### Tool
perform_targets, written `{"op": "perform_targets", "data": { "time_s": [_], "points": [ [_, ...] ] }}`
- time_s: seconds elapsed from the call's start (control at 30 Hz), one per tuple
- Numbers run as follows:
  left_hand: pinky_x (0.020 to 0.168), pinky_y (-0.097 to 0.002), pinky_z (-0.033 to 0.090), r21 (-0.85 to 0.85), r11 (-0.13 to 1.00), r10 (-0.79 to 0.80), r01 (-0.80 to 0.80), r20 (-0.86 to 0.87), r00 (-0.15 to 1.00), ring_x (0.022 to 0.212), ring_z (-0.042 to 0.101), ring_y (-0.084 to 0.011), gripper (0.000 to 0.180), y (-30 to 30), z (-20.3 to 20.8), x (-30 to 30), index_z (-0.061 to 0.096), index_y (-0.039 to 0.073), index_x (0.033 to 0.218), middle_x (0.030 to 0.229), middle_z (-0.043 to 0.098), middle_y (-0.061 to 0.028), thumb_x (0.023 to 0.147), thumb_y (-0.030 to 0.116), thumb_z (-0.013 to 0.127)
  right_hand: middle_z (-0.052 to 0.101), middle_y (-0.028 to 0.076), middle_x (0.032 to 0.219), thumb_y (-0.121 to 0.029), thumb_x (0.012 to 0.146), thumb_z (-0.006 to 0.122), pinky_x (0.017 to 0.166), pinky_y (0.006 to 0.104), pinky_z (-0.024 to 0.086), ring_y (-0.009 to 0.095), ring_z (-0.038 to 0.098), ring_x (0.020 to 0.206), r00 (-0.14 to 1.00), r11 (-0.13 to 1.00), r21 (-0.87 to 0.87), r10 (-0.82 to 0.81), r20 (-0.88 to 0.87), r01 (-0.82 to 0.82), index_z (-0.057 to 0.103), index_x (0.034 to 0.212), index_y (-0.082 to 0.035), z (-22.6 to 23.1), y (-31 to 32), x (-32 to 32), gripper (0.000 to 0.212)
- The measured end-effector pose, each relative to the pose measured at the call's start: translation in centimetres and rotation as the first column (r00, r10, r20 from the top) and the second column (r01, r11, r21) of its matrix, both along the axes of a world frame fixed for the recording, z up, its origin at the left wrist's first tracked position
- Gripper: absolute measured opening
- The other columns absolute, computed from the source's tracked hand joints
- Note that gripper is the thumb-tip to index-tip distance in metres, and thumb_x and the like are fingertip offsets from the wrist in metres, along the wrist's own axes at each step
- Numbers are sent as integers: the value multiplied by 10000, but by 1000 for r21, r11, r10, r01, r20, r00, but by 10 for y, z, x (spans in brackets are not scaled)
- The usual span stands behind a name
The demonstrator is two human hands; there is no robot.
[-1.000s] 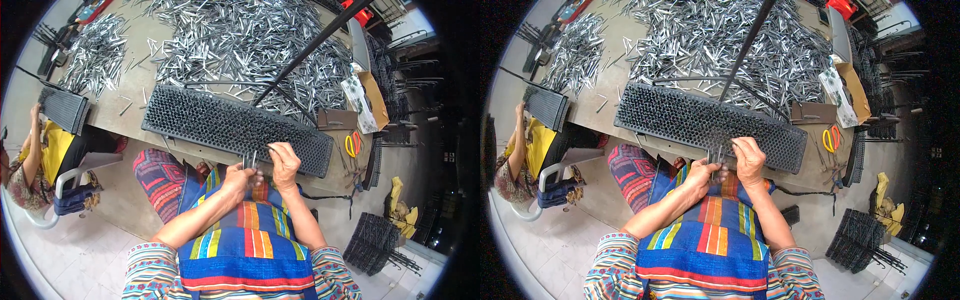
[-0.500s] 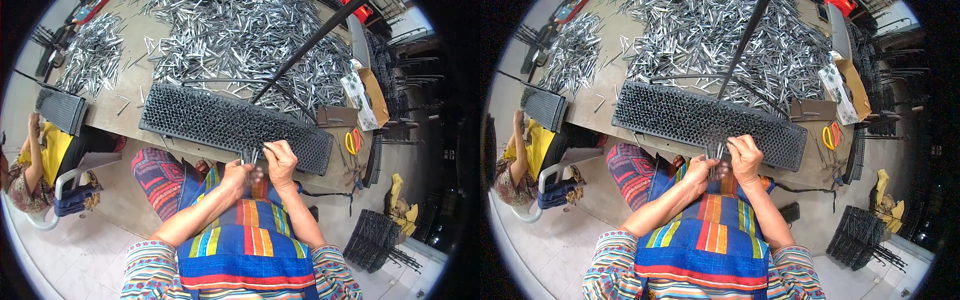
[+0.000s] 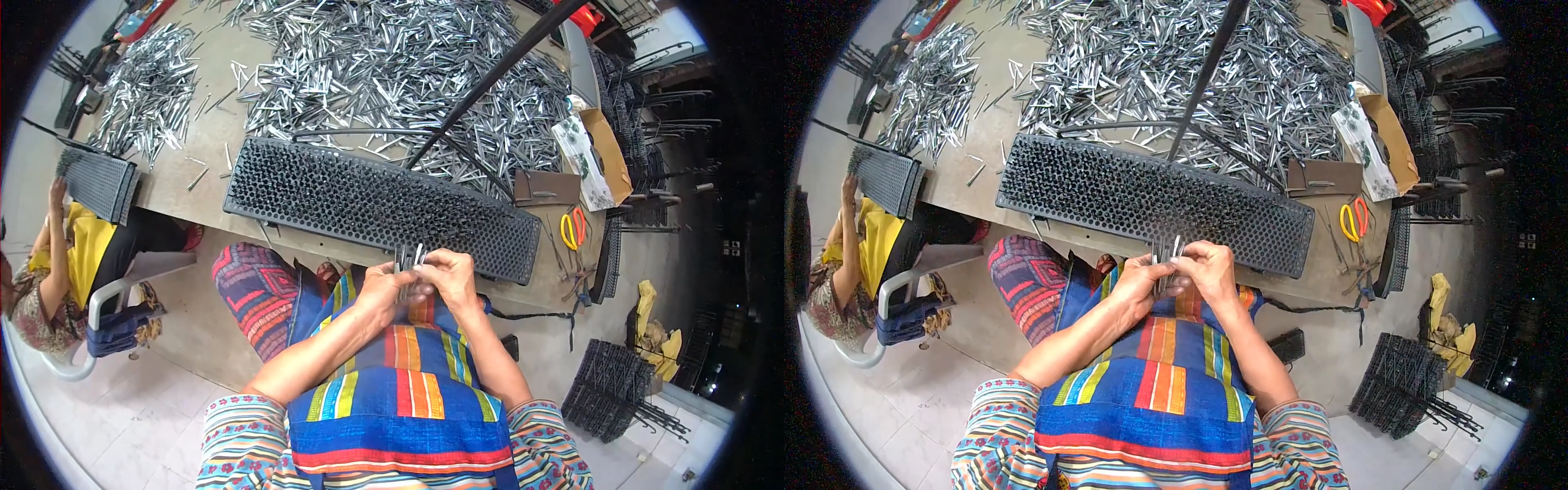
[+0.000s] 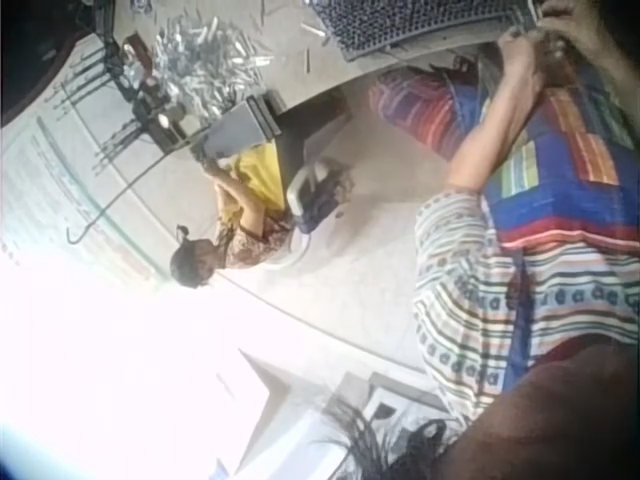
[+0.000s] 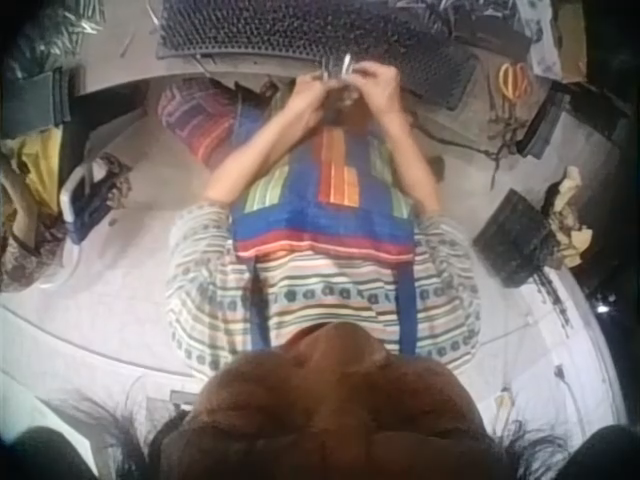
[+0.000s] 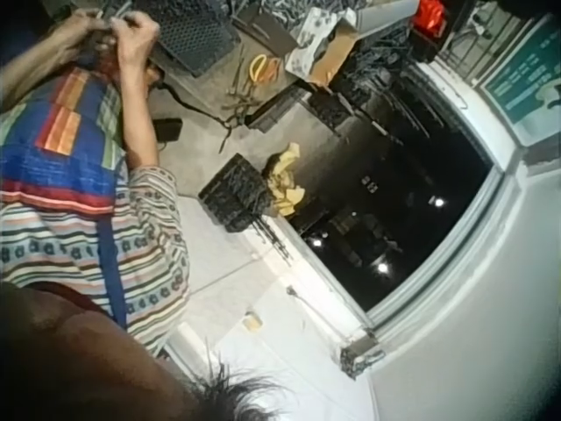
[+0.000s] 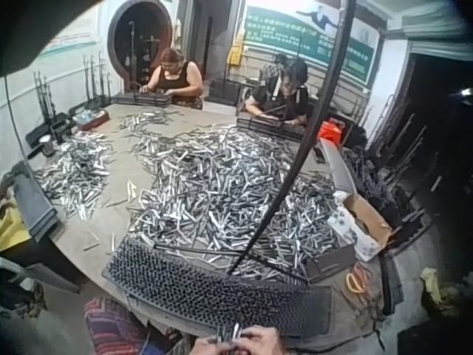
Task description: Assembling metal components by inserting metal pins into a honeycomb mesh grid.
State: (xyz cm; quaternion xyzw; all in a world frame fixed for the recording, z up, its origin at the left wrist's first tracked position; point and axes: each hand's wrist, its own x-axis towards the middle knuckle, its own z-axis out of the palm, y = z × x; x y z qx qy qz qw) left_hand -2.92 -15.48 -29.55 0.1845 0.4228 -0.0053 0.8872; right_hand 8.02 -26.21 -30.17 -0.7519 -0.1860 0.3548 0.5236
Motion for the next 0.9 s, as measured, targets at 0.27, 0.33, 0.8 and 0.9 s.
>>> {"op": "perform_targets", "data": {
  "time_s": [0.27,0.33,0.8,0.9],
  "points": [
    [587,-320,591,46,994,-94,95,-29,995,703,702,-255,73,-1,-4,4,606,-29,926,830,687,-175,867,-7,570,625,10,661,17,782,688,399,168,293,13,454,473,934,920,192,-309,-180,342,630,832,-29,0,2,6,89],
    [590,-329,592,36,995,-87,88,-43,995,709,701,-261,74,-4,-9,4,586,-32,935,843,683,-180,870,-9,559,612,4,662,31,798,676,400,169,300,7,452,481,935,907,233,-321,-153,350,608,838,-26,2,7,7,97],
    [554,-337,577,71,997,-39,44,-72,997,674,679,-238,140,-6,-11,7,524,-23,1009,821,658,-156,870,-14,511,600,74,726,34,718,692,526,268,427,138,548,579,744,983,114,-183,643,144,637,790,-3,13,18,12,99],
    [542,-324,570,89,994,-59,66,-77,995,656,671,-226,145,-7,-8,5,534,-16,1015,806,658,-151,872,-9,512,603,77,725,-4,733,701,542,266,444,153,578,596,742,990,119,-140,656,81,651,799,-1,6,15,15,83]
  ]
}}
